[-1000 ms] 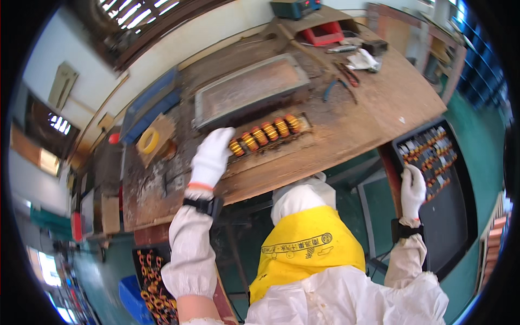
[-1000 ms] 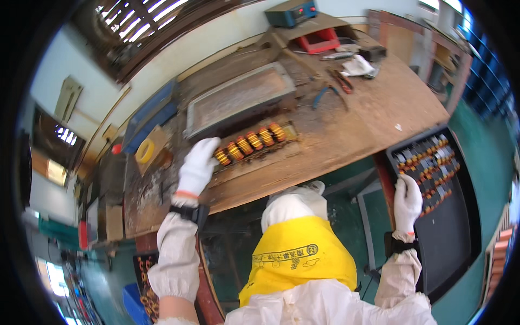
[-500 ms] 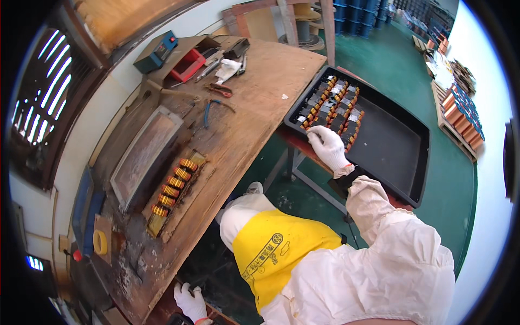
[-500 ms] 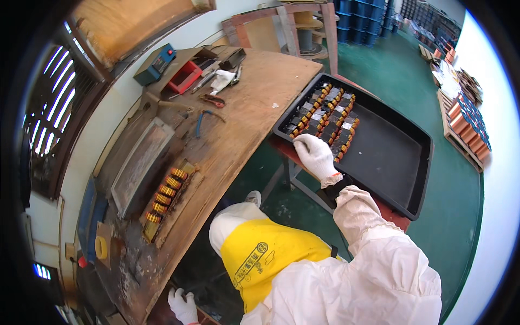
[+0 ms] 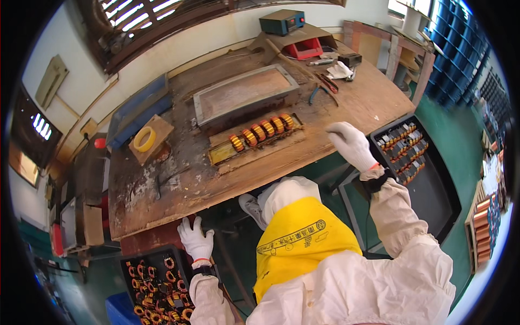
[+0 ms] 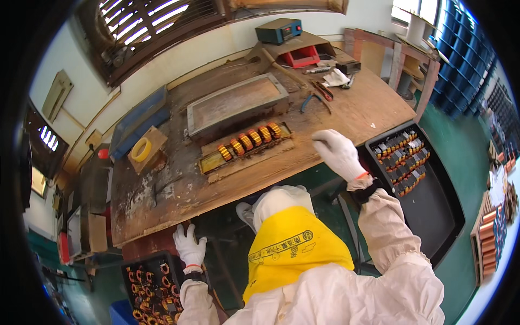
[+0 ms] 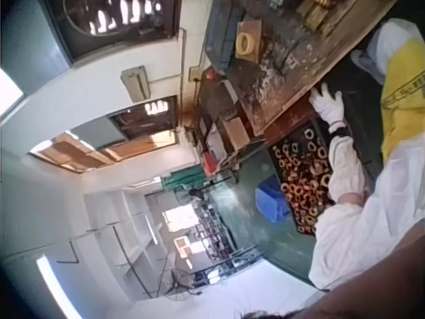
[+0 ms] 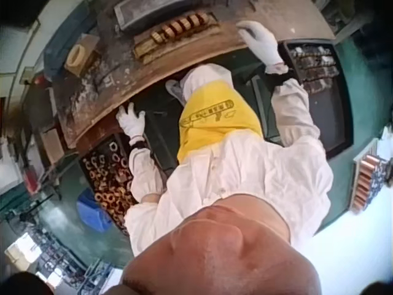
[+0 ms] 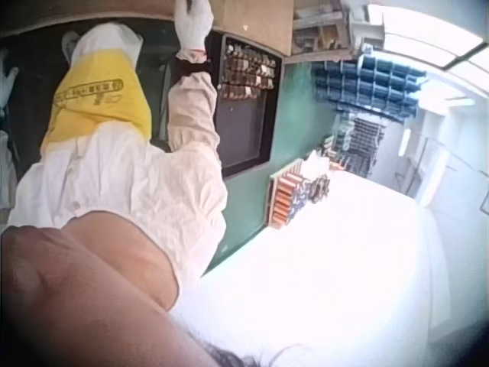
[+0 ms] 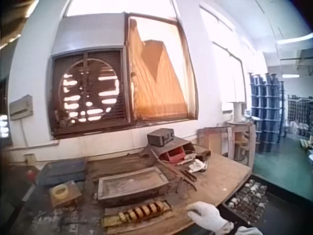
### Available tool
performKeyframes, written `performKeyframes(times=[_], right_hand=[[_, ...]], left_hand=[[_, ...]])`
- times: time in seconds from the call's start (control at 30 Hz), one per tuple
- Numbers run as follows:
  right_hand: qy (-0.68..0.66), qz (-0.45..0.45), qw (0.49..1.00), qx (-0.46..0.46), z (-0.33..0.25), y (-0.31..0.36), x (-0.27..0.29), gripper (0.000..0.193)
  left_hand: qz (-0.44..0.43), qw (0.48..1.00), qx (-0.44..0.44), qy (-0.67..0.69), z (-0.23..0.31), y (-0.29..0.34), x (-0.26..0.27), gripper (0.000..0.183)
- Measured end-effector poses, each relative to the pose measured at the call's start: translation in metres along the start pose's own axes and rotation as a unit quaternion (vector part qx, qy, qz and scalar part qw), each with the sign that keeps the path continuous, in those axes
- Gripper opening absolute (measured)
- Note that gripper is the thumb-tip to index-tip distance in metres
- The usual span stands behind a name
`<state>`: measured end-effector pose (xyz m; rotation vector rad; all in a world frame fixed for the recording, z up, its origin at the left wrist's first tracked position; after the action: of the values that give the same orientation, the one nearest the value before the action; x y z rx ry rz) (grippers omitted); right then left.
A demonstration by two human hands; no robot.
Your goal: The person is picking toroidal inductors from a tray and placing them onto a worktable fixture.
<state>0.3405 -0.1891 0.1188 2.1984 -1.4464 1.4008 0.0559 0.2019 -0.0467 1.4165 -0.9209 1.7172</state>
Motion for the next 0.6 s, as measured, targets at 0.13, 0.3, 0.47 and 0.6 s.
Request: performKeyframes(times=[0.13,0.3,0.47,0.6], right_hand=[[0.096,-0.062,0.987,0.114,-0.062,-0.058,-0.040,0.020],[0.197,-0.099,0.958,0.184,-0.093,-0.089,-0.081,0.039],[0.248,-0.197,0.916,0.244,-0.088,-0.105,-0.117,0.049],[0.262,-0.236,0.902,0.249,-0.094,-0.111,-0.124,0.049]], left_hand=[[0.028,0.999,-0.001,0.018,0.004,0.000,0.009,0.058],[0.056,0.998,-0.008,0.029,0.005,0.002,0.013,0.055],[0.032,0.998,0.012,0.052,0.002,-0.001,0.014,0.053],[0.029,0.998,0.021,0.060,-0.002,-0.001,0.012,0.052]])
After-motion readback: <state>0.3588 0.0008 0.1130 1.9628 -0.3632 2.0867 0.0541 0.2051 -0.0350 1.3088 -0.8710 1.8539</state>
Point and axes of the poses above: each hand's wrist, its own y-axis away from the middle knuckle, its own x-axis out of the back of the hand, z = x × y, the point moved 9 cm from there along -y, towards the middle knuckle, and after that the axes turned 13 degrees about -z, right-handed, at the moved point
